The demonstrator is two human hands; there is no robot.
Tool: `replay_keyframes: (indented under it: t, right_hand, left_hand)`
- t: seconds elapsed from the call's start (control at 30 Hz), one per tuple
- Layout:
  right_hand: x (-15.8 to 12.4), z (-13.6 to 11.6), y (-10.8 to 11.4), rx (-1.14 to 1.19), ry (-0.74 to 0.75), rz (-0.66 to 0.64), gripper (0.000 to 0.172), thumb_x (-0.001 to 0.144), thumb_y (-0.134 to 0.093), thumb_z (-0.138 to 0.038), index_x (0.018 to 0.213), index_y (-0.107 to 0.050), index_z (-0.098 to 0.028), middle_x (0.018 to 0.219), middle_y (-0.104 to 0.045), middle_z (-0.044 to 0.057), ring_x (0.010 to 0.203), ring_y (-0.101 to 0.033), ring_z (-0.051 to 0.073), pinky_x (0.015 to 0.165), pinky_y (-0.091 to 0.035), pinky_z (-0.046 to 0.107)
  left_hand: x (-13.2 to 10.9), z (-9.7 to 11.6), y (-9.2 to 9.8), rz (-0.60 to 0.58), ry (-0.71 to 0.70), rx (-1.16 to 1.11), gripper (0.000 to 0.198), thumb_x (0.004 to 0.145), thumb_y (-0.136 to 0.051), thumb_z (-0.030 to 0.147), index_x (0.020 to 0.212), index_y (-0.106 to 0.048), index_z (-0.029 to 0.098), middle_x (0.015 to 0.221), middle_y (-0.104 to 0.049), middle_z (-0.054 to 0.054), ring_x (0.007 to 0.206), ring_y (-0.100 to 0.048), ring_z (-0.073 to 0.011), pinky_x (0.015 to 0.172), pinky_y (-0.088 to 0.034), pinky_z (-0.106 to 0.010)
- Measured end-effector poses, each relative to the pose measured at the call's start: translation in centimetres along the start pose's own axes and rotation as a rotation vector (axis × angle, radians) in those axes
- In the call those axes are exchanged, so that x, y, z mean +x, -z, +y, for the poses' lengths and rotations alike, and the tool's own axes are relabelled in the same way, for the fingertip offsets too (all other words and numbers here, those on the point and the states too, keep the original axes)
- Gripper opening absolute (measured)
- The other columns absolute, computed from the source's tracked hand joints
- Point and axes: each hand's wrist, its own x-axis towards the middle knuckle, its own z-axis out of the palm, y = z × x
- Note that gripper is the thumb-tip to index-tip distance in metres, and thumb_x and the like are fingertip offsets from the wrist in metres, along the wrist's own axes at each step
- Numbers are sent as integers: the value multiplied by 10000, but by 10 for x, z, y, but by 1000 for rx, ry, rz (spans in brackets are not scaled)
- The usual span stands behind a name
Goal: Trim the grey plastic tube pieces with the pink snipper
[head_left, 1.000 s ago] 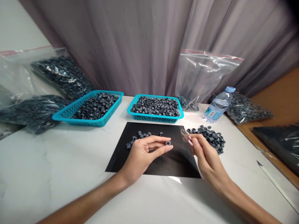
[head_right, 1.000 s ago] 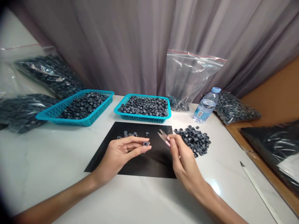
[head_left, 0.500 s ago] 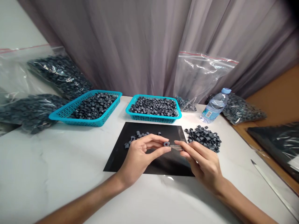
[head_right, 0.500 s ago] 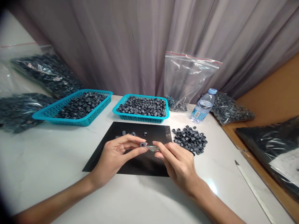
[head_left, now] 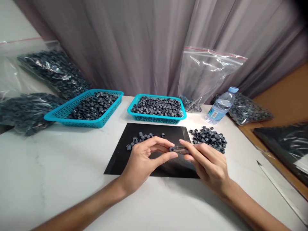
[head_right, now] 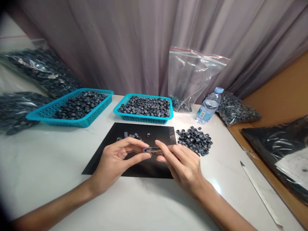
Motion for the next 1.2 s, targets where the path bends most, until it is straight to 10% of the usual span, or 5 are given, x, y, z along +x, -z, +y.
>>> replay_keyframes:
  t: [1.2]
  right_hand:
    - [-2, 10, 1, -163, 95, -14, 631, 991, -613, -188, 1572, -368, -189, 869, -698, 37, 659, -552, 130, 648, -418, 272]
  left_hand:
    - [4, 0, 3, -104, 128, -95, 193, 796, -835, 298, 950, -778, 197, 869, -801, -19, 835, -777, -197, 838, -608, -280]
